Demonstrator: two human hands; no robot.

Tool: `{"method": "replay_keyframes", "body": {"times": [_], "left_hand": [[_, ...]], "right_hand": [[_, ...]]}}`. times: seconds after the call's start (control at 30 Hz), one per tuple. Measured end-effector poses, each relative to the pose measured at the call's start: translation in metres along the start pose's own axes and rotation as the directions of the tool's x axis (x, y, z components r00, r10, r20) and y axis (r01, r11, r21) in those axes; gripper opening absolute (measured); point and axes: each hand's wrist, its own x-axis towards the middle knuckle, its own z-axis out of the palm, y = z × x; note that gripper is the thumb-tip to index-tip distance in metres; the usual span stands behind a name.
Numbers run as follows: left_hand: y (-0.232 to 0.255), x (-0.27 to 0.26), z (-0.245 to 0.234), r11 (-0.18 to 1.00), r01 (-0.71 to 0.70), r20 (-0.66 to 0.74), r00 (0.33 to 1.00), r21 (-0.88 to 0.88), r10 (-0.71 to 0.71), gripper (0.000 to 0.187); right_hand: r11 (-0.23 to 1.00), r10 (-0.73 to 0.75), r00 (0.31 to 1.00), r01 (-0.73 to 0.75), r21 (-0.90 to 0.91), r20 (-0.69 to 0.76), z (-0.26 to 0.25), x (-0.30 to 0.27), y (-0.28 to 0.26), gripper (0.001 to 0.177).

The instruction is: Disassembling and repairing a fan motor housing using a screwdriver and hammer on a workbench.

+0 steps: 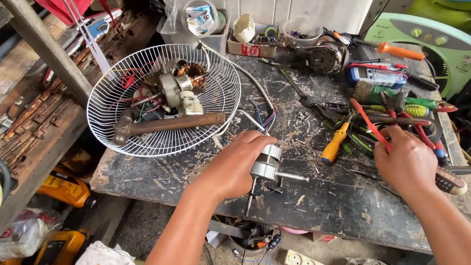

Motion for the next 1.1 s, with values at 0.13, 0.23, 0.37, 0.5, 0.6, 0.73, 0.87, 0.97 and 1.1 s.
{"method": "replay_keyframes", "body": {"times": [0.13, 0.23, 0.37, 0.5, 0.6, 0.73, 0.87, 0.97, 1.1], "left_hand": [[0.003, -0.006, -0.006, 1.0, -0.004, 0.017, 1.0, 0.002, 0.004, 0.093], [0.004, -0.007, -0.009, 0.994, -0.044, 0.006, 0.999, 0.098, 0.044, 0.091], [-0.016, 0.008, 0.004, 0.893, -0.204, -0.135, 0.951, 0.402, 0.278, 0.091], [-0.021, 0.003, 0.015, 0.955, -0.094, -0.284, 0.943, 0.28, 0.175, 0.058], [-0.016, -0.009, 0.018, 0.973, 0.093, -0.366, 0.931, 0.209, -0.01, 0.099], [-0.007, -0.022, 0.026, 0.966, 0.133, -0.391, 0.92, 0.223, -0.036, 0.062], [0.012, -0.029, 0.018, 0.946, 0.325, -0.035, 0.945, -0.01, -0.325, 0.1], [0.014, -0.029, 0.013, 0.938, 0.345, 0.015, 0.938, 0.036, -0.346, 0.118], [0.017, -0.024, 0.024, 0.937, 0.349, -0.022, 0.937, -0.001, -0.349, 0.125]], "right_hand": [[1.0, -0.015, 1.0, 0.015, -0.016, 0.021, -0.002, 0.002, -0.009, 0.038], [0.999, -0.027, 0.999, 0.027, -0.02, 0.037, 0.001, 0.004, -0.012, 0.041], [0.999, -0.03, 0.996, 0.034, -0.042, 0.078, 0.001, 0.004, -0.02, 0.047], [0.99, -0.117, 0.993, 0.115, -0.081, -0.022, 0.019, 0.005, -0.016, 0.048], [0.96, -0.276, 0.941, 0.278, -0.02, -0.195, 0.033, 0.0, -0.022, 0.044], [0.887, -0.46, 0.824, 0.413, -0.207, -0.331, 0.058, -0.002, -0.03, 0.037], [0.95, 0.014, 0.984, 0.042, -0.308, 0.177, -0.019, -0.018, -0.078, 0.039], [0.975, 0.042, 0.967, 0.015, -0.222, 0.253, -0.022, -0.007, -0.062, 0.048], [0.995, 0.041, 0.987, -0.025, -0.101, 0.158, -0.028, -0.015, -0.055, 0.043]]}}
